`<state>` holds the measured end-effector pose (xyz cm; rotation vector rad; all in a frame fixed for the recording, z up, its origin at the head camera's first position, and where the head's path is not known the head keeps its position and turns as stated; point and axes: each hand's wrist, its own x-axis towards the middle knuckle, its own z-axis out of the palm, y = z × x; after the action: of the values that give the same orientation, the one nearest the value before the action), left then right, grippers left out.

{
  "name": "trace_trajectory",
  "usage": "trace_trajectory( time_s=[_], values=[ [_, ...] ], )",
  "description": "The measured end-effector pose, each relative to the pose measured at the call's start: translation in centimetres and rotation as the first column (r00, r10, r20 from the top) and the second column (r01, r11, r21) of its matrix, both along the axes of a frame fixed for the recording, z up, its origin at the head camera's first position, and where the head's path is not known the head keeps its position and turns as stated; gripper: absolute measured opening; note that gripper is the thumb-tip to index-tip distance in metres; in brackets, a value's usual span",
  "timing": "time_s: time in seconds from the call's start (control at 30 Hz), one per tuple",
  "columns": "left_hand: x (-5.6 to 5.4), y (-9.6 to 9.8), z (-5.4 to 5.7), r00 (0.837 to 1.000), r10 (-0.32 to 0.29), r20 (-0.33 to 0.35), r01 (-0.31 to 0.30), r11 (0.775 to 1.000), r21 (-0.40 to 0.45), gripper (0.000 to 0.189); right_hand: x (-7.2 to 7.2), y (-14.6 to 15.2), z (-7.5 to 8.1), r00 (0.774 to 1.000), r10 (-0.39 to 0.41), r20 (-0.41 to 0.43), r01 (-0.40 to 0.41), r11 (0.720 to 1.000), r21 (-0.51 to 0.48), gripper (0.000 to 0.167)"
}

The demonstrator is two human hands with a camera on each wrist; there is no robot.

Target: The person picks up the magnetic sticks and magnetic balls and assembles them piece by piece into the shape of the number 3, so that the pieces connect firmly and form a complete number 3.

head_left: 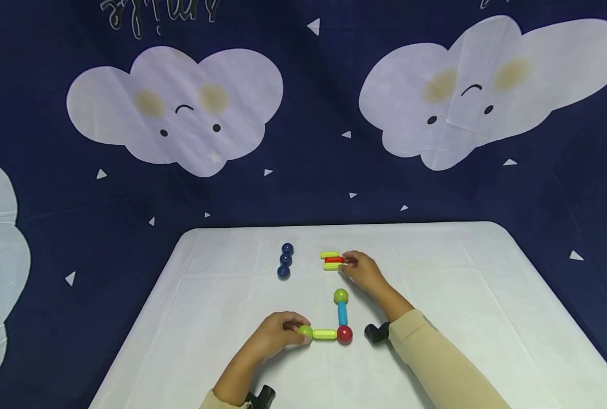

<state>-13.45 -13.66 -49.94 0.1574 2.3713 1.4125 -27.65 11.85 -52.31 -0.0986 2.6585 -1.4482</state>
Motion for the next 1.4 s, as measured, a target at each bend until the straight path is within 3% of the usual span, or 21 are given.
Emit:
trace_trajectory(
  time_s=[0.23, 0.9, 1.2, 1.4],
  values=[
    [0.0, 0.0, -0.2, 1.000, -0.001, -0.011, 0.001, 1.000, 0.003, 0.031, -0.5, -0.1, -0.3, 1.000, 0.006, -0.004, -0.006, 1.000, -0.009, 0.040],
    [0.2, -0.1, -0.1, 1.000, 0.005, -0.013, -0.004, 1.000, 0.030, 0.031, -0.2, -0.2, -0.2, 1.000, -0.010, -0.010, 0.010, 1.000, -0.012, 0.027],
    [0.1, -0.1, 0.0, 1.000, 0.002, -0.002, -0.002, 0.999, 0.045, 0.031, 0.6, 0.7, -0.2, 1.000, 0.005, -0.012, -0.004, 0.999, 0.050, 0.017],
    [0.2, -0.1, 0.1, 1.000, 0.004, -0.002, -0.004, 0.999, 0.036, 0.031, 1.1, 1.4, -0.4, 0.999, -0.016, 0.041, 0.016, 1.000, -0.008, 0.017]
  ],
)
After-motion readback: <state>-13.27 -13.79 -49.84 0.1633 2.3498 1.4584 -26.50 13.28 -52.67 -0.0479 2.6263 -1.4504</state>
